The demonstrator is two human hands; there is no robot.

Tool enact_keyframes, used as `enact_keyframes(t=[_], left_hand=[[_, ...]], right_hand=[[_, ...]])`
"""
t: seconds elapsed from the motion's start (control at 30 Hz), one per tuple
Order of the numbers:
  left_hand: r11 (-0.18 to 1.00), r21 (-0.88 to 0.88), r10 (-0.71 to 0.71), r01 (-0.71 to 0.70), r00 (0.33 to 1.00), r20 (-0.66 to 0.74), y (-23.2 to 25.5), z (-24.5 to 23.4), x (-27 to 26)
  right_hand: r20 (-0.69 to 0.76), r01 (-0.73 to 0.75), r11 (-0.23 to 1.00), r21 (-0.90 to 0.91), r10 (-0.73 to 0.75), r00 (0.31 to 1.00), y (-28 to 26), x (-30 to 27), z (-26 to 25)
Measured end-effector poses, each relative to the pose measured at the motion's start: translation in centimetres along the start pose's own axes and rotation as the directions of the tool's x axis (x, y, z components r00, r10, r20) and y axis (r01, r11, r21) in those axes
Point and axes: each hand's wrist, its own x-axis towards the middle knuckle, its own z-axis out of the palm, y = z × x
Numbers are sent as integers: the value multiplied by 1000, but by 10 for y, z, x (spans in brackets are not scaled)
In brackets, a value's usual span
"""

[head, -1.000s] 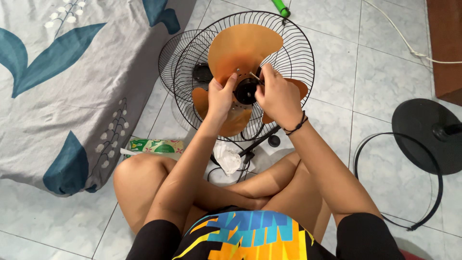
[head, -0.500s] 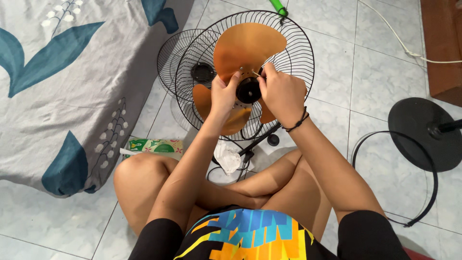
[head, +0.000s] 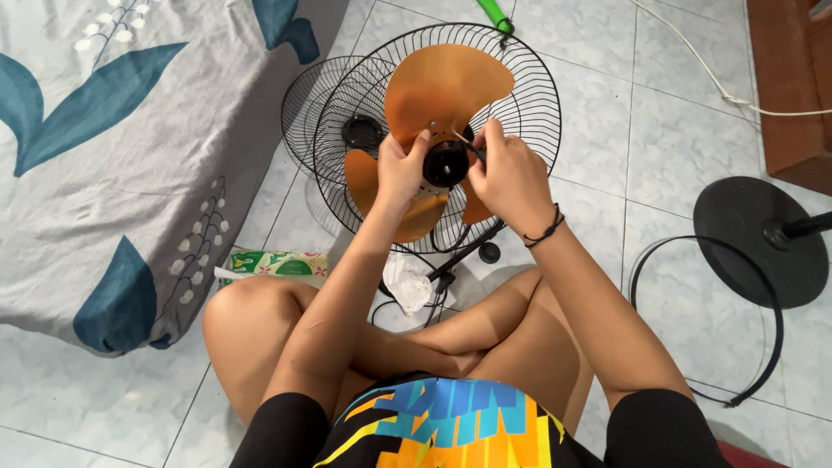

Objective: The person sits on the floor and assembles a standing fan. They attach the fan blades to the motor hub using a screwdriver, wipe a blade with a tissue, and secure the blades in place.

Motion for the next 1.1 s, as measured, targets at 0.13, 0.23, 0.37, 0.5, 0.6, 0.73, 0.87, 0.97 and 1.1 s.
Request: enact_keyframes(t=[0.13,0.23,0.37,0.5,0.6,0.73,0.87,0.97,1.1], left_hand=[[1000,19,-15,15,1000,-10,-4,-1,1],[1000,2,-20,20,1000,-3,-5,-2,3],[998,34,-48,48,999,9,-4,-2,4],[998,53,35,-38,998,56,2,-1,5],[990,126,-68,65,997,26,6,-2,3],[993,110,-36,33,999,26,12,-1,4],[988,155,-23,15,998,56,10,0,2],[988,154,-10,-4,996,89,6,0,3],[979,198,28,-46,995,91,0,-1,7]], right_hand=[[12,-11,1000,-3,11,1000,0,-7,-3],[12,-2,999,-53,2,1000,1,-8,-6],[-36,42,996,-81,-45,998,2,-8,-3],[-63,9,995,-96,-15,998,2,-6,8],[-44,-132,991,-13,132,990,7,-2,16],[174,-453,787,419,420,891,19,4,11],[153,-370,863,345,337,929,21,-7,2],[33,-217,966,143,214,976,13,-11,-4],[-61,19,999,-27,-21,998,5,-14,-14]])
